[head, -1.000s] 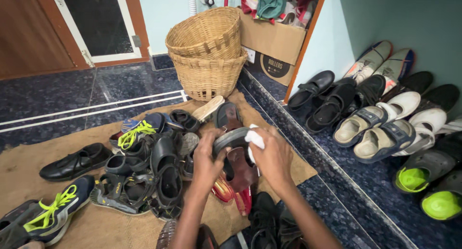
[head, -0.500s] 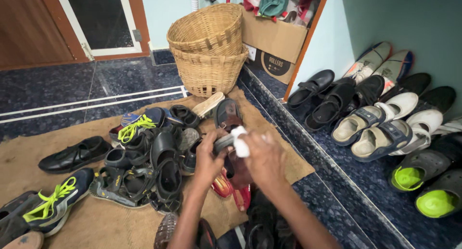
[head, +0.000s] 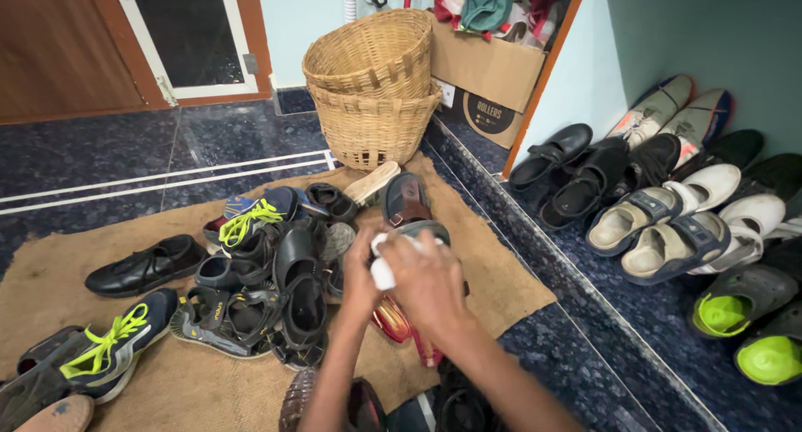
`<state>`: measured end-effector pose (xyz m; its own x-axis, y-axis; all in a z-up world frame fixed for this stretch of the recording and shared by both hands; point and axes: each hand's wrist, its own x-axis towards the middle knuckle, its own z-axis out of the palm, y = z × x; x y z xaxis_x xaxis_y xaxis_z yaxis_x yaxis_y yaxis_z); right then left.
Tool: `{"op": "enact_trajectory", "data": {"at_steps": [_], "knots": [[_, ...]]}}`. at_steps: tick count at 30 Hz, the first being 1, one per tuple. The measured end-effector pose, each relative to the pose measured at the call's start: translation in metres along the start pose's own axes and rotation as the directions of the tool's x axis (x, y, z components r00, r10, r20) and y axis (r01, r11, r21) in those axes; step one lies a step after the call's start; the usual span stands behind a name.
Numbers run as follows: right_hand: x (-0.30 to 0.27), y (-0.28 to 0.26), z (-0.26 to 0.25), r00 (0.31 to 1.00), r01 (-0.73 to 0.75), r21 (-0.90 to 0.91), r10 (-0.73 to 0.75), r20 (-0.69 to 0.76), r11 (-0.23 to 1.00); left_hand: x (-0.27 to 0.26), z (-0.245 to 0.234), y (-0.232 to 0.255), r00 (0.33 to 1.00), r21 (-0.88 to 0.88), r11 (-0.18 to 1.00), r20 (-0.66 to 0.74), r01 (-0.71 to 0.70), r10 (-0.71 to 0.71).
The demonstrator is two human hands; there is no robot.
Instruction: The person is cleaning a pair of sandals with a white cloth. They wipe the straps and the sole of the sandals, then place them on a shelf.
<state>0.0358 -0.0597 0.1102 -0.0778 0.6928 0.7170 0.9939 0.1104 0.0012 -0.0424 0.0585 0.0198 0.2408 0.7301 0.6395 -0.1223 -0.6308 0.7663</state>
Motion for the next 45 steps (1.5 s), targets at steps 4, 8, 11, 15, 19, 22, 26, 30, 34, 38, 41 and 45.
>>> {"op": "enact_trajectory", "data": {"at_steps": [4,8,11,15,19,22,26,30,34,38,41,45], "knots": [[-0.001,-0.005,0.006,0.997,0.050,-0.081,-0.046,0.055,0.995,0.000,-0.006,-0.013,1.000,-0.129,0.992,0.016,0.000,0.002],[0.003,-0.003,0.009,0.993,-0.119,0.004,0.119,-0.009,0.993,0.003,-0.008,-0.016,0.999,-0.088,0.996,0.047,-0.007,0.011],[0.000,-0.003,0.009,0.966,-0.215,0.146,0.232,-0.110,0.966,0.003,-0.008,-0.021,0.998,-0.090,0.996,0.055,-0.015,0.020],[-0.008,0.004,0.020,0.917,-0.359,0.176,0.381,-0.119,0.917,-0.006,-0.013,-0.039,0.989,-0.074,0.990,0.092,0.119,-0.112],[-0.028,0.030,0.050,0.872,-0.480,0.108,0.487,-0.046,0.870,-0.021,-0.025,-0.064,0.991,-0.094,0.988,0.062,0.122,-0.116],[-0.055,0.059,0.074,0.757,-0.654,0.132,0.646,0.097,0.745,-0.033,-0.044,-0.083,0.981,-0.090,0.977,0.049,0.191,-0.188],[-0.065,0.078,0.084,0.707,-0.703,0.095,0.678,0.203,0.705,-0.033,-0.058,-0.092,0.972,-0.142,0.963,0.084,0.229,-0.219],[-0.043,0.057,0.073,0.749,-0.660,0.162,0.623,0.225,0.734,-0.019,-0.078,-0.068,0.957,0.096,0.956,0.057,0.278,-0.284],[-0.024,0.030,0.056,0.889,-0.455,0.213,0.430,0.156,0.865,-0.001,-0.078,-0.021,0.964,0.636,0.765,0.134,0.095,-0.232],[-0.032,0.045,0.077,0.956,-0.255,0.156,0.225,0.188,0.954,0.012,-0.059,-0.003,0.953,0.872,0.443,0.284,-0.209,-0.109],[-0.068,0.088,0.121,0.900,-0.301,-0.022,0.292,0.325,0.953,0.013,-0.064,-0.008,0.940,0.904,0.397,0.260,-0.157,-0.220],[-0.156,0.133,0.148,0.769,-0.490,-0.125,0.495,0.404,0.863,0.004,-0.076,-0.016,0.920,0.911,0.349,0.313,-0.221,-0.234]]}}
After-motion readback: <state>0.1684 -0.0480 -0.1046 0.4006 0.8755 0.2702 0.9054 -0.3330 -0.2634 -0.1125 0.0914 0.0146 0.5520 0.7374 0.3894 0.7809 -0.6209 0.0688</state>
